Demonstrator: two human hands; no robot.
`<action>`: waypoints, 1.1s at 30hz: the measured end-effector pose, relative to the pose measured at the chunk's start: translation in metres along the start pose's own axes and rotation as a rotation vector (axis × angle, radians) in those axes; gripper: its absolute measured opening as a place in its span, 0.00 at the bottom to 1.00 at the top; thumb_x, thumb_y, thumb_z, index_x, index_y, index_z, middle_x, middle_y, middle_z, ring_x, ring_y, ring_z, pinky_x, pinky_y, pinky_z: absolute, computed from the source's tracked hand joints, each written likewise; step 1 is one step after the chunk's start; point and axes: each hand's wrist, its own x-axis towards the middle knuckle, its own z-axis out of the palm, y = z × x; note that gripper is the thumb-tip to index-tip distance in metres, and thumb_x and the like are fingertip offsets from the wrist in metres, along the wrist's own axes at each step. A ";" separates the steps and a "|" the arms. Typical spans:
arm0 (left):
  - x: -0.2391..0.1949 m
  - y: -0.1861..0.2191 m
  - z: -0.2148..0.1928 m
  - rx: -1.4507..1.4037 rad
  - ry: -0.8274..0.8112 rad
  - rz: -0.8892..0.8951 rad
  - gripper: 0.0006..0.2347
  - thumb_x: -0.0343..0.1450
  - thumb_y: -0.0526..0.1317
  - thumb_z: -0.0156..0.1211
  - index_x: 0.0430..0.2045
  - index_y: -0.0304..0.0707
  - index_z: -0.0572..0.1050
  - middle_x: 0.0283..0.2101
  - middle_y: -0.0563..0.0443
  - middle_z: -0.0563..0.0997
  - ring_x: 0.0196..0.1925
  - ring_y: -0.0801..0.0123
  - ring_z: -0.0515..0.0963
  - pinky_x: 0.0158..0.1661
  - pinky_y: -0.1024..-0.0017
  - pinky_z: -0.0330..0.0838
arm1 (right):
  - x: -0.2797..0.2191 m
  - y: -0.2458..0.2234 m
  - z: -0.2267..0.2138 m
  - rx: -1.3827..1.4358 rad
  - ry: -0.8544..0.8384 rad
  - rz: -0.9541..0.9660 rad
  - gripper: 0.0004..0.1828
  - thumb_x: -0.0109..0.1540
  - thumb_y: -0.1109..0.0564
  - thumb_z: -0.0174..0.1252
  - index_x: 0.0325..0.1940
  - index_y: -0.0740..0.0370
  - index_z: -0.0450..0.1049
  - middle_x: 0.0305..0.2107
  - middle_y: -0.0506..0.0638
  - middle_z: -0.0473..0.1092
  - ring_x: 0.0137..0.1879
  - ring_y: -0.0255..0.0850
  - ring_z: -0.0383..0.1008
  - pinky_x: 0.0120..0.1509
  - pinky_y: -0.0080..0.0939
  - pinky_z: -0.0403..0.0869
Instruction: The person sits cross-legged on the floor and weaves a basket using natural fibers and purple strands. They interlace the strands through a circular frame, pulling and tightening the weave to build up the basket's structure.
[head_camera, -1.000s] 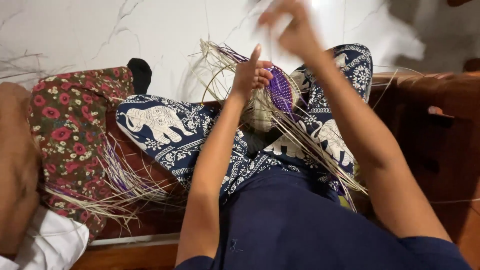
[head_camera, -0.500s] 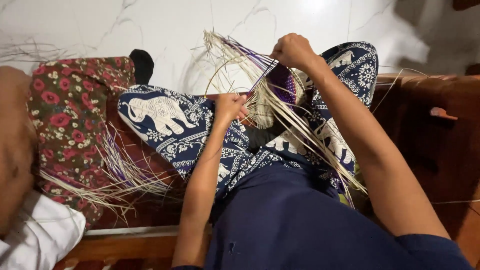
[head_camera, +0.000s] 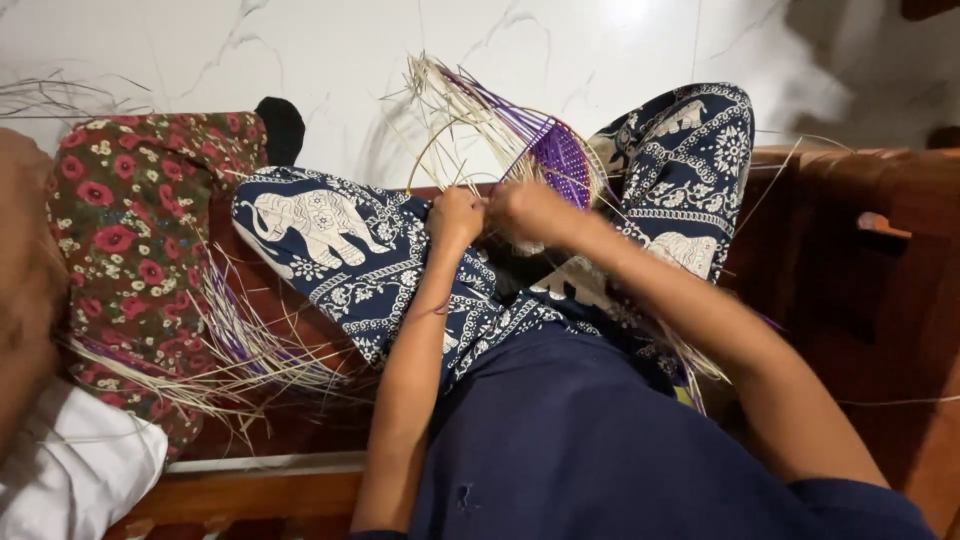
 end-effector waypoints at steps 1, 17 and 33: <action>-0.006 0.007 -0.009 0.000 0.001 0.002 0.09 0.68 0.48 0.57 0.32 0.55 0.85 0.33 0.44 0.85 0.42 0.46 0.85 0.41 0.53 0.81 | -0.003 -0.004 0.006 -0.002 0.002 0.000 0.09 0.53 0.61 0.57 0.36 0.63 0.77 0.28 0.61 0.73 0.37 0.58 0.75 0.43 0.58 0.75; -0.002 0.016 -0.047 0.383 -0.231 0.169 0.13 0.69 0.41 0.60 0.39 0.29 0.81 0.40 0.32 0.84 0.50 0.36 0.81 0.50 0.43 0.72 | -0.022 0.007 0.054 -0.183 0.083 -0.013 0.19 0.58 0.64 0.52 0.54 0.66 0.71 0.43 0.58 0.66 0.46 0.55 0.71 0.49 0.45 0.74; 0.001 -0.020 -0.314 0.140 -0.460 -0.092 0.21 0.68 0.53 0.56 0.53 0.51 0.76 0.72 0.51 0.65 0.77 0.49 0.52 0.70 0.31 0.41 | -0.011 -0.039 0.002 0.014 -0.124 0.240 0.37 0.55 0.83 0.44 0.70 0.75 0.58 0.44 0.62 0.64 0.45 0.54 0.70 0.49 0.52 0.79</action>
